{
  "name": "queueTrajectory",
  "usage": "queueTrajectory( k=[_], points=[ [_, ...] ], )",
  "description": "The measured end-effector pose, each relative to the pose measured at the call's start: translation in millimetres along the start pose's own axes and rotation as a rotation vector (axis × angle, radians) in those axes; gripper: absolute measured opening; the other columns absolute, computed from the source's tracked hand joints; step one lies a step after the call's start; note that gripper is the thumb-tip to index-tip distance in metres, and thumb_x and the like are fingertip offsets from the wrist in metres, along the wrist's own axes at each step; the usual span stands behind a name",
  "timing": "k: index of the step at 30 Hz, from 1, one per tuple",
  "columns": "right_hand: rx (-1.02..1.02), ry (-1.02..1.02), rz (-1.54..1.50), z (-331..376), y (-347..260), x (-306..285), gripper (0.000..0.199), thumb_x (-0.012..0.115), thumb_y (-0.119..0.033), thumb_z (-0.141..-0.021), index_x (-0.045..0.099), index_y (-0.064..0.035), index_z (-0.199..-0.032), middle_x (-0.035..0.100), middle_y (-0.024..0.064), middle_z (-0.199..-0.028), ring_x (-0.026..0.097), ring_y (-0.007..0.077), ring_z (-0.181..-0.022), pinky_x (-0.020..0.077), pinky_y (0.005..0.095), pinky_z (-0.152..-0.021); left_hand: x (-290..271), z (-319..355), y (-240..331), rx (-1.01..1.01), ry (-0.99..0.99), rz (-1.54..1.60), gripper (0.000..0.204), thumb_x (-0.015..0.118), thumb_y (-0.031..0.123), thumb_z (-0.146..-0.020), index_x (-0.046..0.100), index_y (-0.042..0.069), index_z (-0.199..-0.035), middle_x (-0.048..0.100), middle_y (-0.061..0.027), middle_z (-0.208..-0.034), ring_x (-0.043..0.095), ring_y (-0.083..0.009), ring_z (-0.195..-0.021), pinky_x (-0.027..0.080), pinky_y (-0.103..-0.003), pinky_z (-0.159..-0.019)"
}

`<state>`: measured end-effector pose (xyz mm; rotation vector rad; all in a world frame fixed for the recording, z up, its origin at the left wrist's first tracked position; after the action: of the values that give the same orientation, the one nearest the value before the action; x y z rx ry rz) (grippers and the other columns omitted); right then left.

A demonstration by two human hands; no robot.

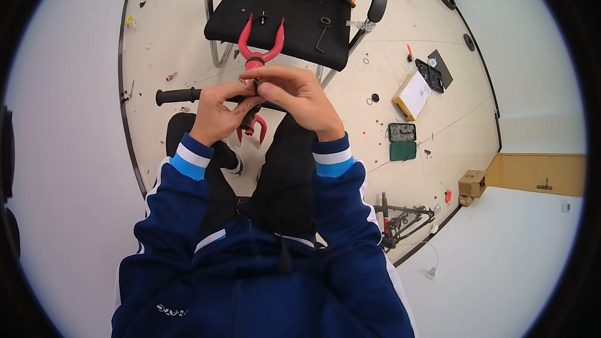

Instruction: The person assembles a bicycle handlebar by attaching a stem and handlebar to a red fork held in a clamp. They use an Allen key to tighten bolts and secure the components.

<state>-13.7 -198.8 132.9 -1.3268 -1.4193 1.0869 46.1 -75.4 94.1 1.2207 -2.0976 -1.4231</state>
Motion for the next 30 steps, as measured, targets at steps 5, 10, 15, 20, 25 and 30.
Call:
queueTrajectory(
  k=[5,10,15,20,25,30],
  points=[
    [0.023,0.079,-0.166,-5,15,-1,0.018,0.072,-0.002,-0.086,0.070,0.0016,-0.103,0.068,0.0086,-0.101,0.067,0.0178,-0.096,0.0542,0.0315,-0.089,-2,-1,-4,-0.062,-0.029,-0.020,0.017,0.079,0.005,-0.081,0.074,-0.002,-0.096,0.073,-0.0140,-0.082,0.071,-0.0181,-0.071,0.055,-0.028,-0.066],
    [-0.030,0.039,-0.187,-14,17,0,0.018,0.078,-0.002,-0.079,0.068,0.0015,-0.094,0.065,0.0050,-0.090,0.065,0.0139,-0.086,0.0538,0.0270,-0.079,-3,0,-2,-0.043,-0.044,-0.060,0.016,0.079,0.007,-0.082,0.074,-0.001,-0.095,0.073,-0.0133,-0.081,0.070,-0.0174,-0.069,0.054,-0.028,-0.065],
    [-0.006,0.185,0.013,-26,10,-4,0.025,0.080,-0.004,-0.078,0.056,-0.0031,-0.072,0.061,-0.0003,-0.073,0.059,0.0084,-0.066,0.0463,0.0211,-0.062,1,-1,-4,-0.093,-0.054,0.017,0.015,0.078,0.006,-0.083,0.075,0.001,-0.096,0.073,-0.0123,-0.080,0.069,-0.0179,-0.066,0.053,-0.029,-0.063],
    [-0.256,0.635,0.600,-2,-25,5,0.031,0.077,-0.004,-0.082,0.049,-0.0043,-0.069,0.055,0.0009,-0.059,0.051,0.0094,-0.048,0.0386,0.0239,-0.047,1,1,-2,0.005,-0.028,-0.051,0.015,0.078,0.005,-0.081,0.075,0.003,-0.096,0.071,-0.0122,-0.078,0.068,-0.0219,-0.064,0.052,-0.030,-0.062],
    [-0.431,0.751,0.865,13,-40,23,0.025,0.075,-0.003,-0.083,0.053,-0.0038,-0.072,0.055,0.0047,-0.059,0.057,0.0118,-0.048,0.0420,0.0244,-0.045,0,2,1,0.066,-0.025,-0.070,0.015,0.080,0.004,-0.078,0.075,0.002,-0.093,0.070,-0.0124,-0.077,0.068,-0.0246,-0.066,0.052,-0.031,-0.063],
    [-0.004,0.222,0.235,-2,-12,-1,0.025,0.070,-0.007,-0.086,0.069,0.0017,-0.110,0.072,0.0083,-0.094,0.068,0.0118,-0.079,0.0548,0.0254,-0.071,2,2,-2,-0.009,-0.036,-0.013,0.016,0.079,0.003,-0.078,0.075,0.003,-0.094,0.071,-0.0124,-0.077,0.067,-0.0244,-0.067,0.052,-0.032,-0.063]
  ],
)
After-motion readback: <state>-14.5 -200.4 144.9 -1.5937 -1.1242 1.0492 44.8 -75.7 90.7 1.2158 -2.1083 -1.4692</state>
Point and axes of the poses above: each hand's wrist, its own z-axis away from the middle knuckle, its own x-axis out of the palm, y = z × x, the point moved 8 cm from there along -z, towards the middle knuckle
